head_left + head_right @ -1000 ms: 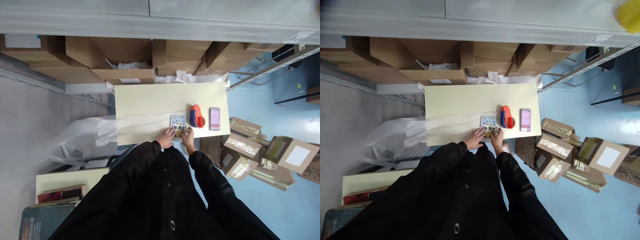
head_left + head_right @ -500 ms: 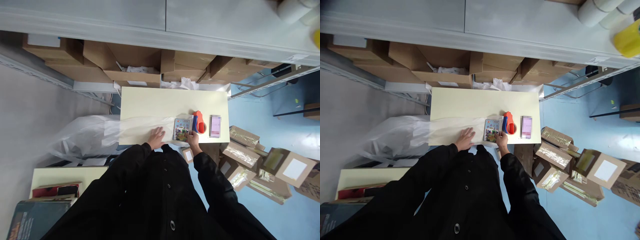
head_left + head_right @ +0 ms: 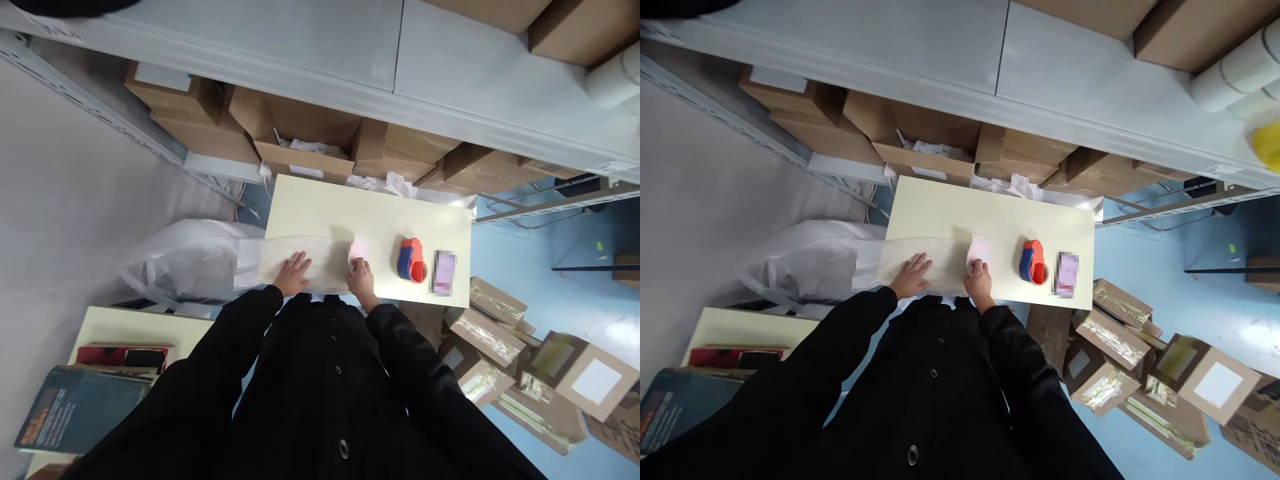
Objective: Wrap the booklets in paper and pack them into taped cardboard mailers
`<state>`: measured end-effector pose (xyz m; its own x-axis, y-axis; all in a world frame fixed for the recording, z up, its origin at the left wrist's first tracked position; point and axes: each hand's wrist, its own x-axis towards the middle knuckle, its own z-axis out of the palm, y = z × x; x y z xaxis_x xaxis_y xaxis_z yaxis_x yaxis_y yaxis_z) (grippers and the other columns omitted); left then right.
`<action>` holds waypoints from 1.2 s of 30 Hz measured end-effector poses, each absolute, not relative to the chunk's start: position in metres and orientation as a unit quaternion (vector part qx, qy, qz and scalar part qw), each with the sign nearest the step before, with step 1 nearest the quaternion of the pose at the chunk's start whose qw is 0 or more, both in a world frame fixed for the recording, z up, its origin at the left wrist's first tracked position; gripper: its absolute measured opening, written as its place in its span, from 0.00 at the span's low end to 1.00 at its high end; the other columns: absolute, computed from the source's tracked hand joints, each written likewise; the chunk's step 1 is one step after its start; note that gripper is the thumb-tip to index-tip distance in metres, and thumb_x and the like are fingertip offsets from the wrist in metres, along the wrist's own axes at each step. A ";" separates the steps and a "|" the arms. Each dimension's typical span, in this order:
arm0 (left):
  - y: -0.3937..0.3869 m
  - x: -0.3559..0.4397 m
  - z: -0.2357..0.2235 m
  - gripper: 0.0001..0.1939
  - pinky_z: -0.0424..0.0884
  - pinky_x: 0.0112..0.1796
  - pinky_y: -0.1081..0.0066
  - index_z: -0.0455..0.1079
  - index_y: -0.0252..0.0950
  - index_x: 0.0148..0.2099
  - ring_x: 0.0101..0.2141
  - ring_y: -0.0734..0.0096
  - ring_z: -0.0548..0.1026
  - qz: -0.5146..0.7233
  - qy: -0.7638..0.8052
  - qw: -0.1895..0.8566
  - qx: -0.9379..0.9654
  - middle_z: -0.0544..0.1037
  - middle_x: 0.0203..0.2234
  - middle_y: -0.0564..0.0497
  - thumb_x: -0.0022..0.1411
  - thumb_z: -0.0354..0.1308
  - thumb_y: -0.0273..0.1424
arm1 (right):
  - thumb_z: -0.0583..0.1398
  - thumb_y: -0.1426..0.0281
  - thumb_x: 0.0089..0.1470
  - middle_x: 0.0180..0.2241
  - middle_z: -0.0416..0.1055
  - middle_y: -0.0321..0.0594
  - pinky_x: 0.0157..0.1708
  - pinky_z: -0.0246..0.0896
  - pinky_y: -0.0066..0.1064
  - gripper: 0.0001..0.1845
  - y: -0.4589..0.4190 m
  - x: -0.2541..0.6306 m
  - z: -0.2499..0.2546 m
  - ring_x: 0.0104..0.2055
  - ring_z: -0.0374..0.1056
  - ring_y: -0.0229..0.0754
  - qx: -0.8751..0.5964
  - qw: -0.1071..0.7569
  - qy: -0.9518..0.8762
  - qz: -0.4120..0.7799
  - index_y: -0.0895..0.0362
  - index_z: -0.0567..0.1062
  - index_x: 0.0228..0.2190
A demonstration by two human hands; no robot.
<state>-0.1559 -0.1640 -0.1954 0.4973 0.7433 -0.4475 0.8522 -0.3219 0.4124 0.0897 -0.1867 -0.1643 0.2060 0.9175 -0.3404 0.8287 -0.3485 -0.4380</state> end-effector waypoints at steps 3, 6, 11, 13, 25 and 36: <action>-0.162 -0.164 -0.197 0.36 0.47 0.61 0.50 0.50 0.39 0.68 0.67 0.51 0.43 -0.083 0.479 0.312 0.816 0.46 0.68 0.40 0.60 0.54 0.38 | 0.56 0.76 0.46 0.41 0.64 0.44 0.37 0.60 0.37 0.18 -0.181 0.068 -0.178 0.38 0.64 0.47 -0.775 0.030 -0.562 0.288 0.54 0.65 0.42; -0.160 -0.171 -0.197 0.36 0.48 0.61 0.51 0.52 0.37 0.67 0.67 0.50 0.43 -0.081 0.467 0.318 0.821 0.47 0.68 0.39 0.59 0.56 0.40 | 0.59 0.71 0.46 0.43 0.64 0.49 0.43 0.60 0.41 0.18 -0.181 0.060 -0.189 0.45 0.62 0.52 -0.772 0.033 -0.560 0.298 0.56 0.66 0.42; -0.154 -0.186 -0.195 0.34 0.50 0.62 0.56 0.57 0.31 0.64 0.66 0.51 0.47 -0.069 0.443 0.317 0.836 0.50 0.67 0.36 0.60 0.53 0.42 | 0.51 0.72 0.53 0.38 0.70 0.44 0.48 0.59 0.38 0.12 -0.181 0.079 -0.195 0.45 0.64 0.48 -0.735 0.124 -0.558 0.364 0.55 0.72 0.36; -0.153 -0.194 -0.192 0.31 0.52 0.61 0.57 0.59 0.31 0.63 0.66 0.52 0.49 -0.069 0.443 0.310 0.838 0.52 0.66 0.37 0.61 0.52 0.41 | 0.48 0.74 0.53 0.36 0.71 0.43 0.45 0.61 0.36 0.14 -0.184 0.088 -0.195 0.41 0.66 0.46 -0.740 0.132 -0.548 0.366 0.55 0.73 0.34; -0.148 -0.265 -0.194 0.47 0.67 0.50 0.54 0.50 0.22 0.65 0.55 0.44 0.67 0.082 0.843 0.318 0.426 0.65 0.57 0.26 0.49 0.63 0.40 | 0.64 0.59 0.44 0.55 0.59 0.57 0.52 0.54 0.49 0.46 -0.188 0.083 -0.186 0.59 0.55 0.60 -0.910 0.048 -0.315 0.267 0.56 0.53 0.60; -0.131 -0.241 -0.182 0.10 0.66 0.26 0.75 0.66 0.36 0.30 0.22 0.74 0.70 0.246 0.731 0.428 0.472 0.72 0.22 0.55 0.48 0.58 0.37 | 0.60 0.67 0.47 0.42 0.70 0.48 0.40 0.62 0.38 0.21 -0.173 0.135 -0.167 0.45 0.68 0.52 -0.896 0.034 -0.384 0.222 0.57 0.63 0.43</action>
